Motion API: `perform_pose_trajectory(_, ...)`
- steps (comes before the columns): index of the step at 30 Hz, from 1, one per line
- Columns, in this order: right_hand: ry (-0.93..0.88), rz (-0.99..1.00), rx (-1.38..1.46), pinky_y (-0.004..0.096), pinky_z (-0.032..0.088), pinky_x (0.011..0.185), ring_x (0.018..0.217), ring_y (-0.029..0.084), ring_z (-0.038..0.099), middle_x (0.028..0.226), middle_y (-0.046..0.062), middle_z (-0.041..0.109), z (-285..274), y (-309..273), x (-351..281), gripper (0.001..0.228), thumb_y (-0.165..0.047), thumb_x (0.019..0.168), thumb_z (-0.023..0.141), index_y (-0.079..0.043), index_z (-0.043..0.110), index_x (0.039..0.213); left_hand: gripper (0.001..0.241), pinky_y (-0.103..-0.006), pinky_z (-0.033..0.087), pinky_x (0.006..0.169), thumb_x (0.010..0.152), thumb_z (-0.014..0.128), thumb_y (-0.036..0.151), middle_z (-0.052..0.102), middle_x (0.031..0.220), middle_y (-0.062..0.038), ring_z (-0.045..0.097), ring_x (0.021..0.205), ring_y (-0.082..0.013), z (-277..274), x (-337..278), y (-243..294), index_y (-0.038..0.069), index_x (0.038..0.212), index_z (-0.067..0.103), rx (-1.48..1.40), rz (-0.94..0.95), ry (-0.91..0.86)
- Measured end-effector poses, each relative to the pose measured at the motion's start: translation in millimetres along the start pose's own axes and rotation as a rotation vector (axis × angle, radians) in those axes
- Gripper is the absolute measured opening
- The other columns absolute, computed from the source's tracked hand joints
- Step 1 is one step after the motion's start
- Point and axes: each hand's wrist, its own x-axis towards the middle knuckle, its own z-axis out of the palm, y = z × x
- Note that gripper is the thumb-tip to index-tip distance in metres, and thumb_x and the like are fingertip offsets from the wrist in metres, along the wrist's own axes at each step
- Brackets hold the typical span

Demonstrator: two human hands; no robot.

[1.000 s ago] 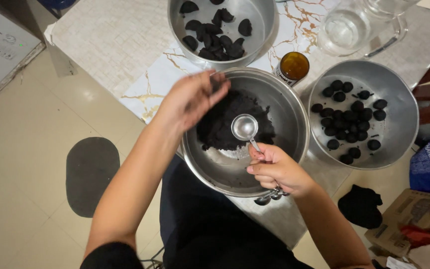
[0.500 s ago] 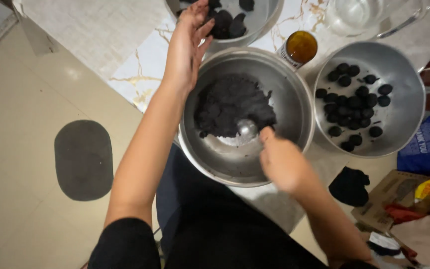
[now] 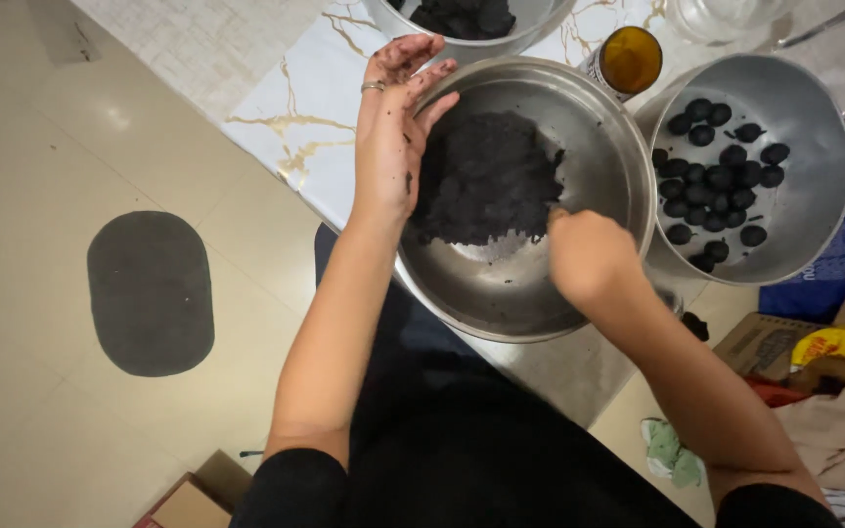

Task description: Shape dark dough into uniform portions using a measuring spoon and hands.

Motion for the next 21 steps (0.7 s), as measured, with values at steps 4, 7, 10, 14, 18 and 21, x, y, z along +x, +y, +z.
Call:
perform_pose_trajectory(4,-0.055,-0.064,0.036,0.054,0.056,0.082,0.092,0.046,0.069,0.093,0.027,0.070,7,-16,0,0.021,-0.007,0.095,0.050,0.002,0.068,0.099,0.035,-0.0403,0.049,0.111,0.106,0.048,0.014,0.058,0.145,-0.012,0.060,0.132,-0.0241,-4,1,-4,0.006,0.139,0.050,-0.078,0.005,0.006)
perform_pose_trajectory(7,-0.089,-0.220,0.136,0.054,0.056,0.079,0.086,0.048,0.068,0.088,0.030,0.069,11,-33,3,0.027,-0.003,0.084,0.054,0.003,0.066,0.108,0.033,-0.0399,0.049,0.110,0.106,0.048,0.013,0.059,0.143,-0.012,0.061,0.130,-0.0246,-9,2,-8,0.005,0.139,0.051,-0.084,0.019,0.011)
perform_pose_trajectory(10,-0.093,-0.333,0.213,0.053,0.054,0.082,0.089,0.048,0.067,0.091,0.029,0.069,12,-51,9,0.026,-0.003,0.079,0.057,0.003,0.068,0.102,0.032,-0.0395,0.049,0.108,0.107,0.048,0.012,0.060,0.141,-0.012,0.061,0.130,-0.0247,-8,3,-12,0.005,0.138,0.051,-0.083,0.027,0.008)
perform_pose_trajectory(14,-0.053,-0.386,0.669,0.041,0.055,0.069,0.075,0.032,0.071,0.081,0.019,0.073,25,-47,37,0.020,-0.004,0.088,0.056,0.002,0.069,0.103,0.032,-0.0392,0.049,0.107,0.107,0.048,0.015,0.061,0.139,-0.012,0.062,0.128,-0.0247,-10,3,-12,0.004,0.137,0.051,-0.058,0.011,0.021)
perform_pose_trajectory(18,-0.647,-0.058,1.394,0.021,0.023,0.040,0.048,0.003,0.034,0.078,-0.001,0.059,-7,-32,40,0.023,-0.016,0.099,0.059,-0.001,0.068,0.114,0.034,-0.0407,0.050,0.106,0.106,0.049,0.020,0.061,0.139,-0.013,0.062,0.127,-0.0255,-11,5,-13,0.005,0.137,0.051,-0.106,0.019,0.007)
perform_pose_trajectory(21,-0.689,-0.099,1.554,0.020,0.018,0.039,0.046,0.001,0.028,0.077,-0.001,0.052,-16,-16,33,0.024,-0.017,0.100,0.056,-0.002,0.065,0.116,0.035,-0.0424,0.050,0.107,0.106,0.050,0.022,0.062,0.139,-0.013,0.062,0.127,-0.0259,-12,7,-13,0.005,0.137,0.051,-0.170,0.021,-0.007)
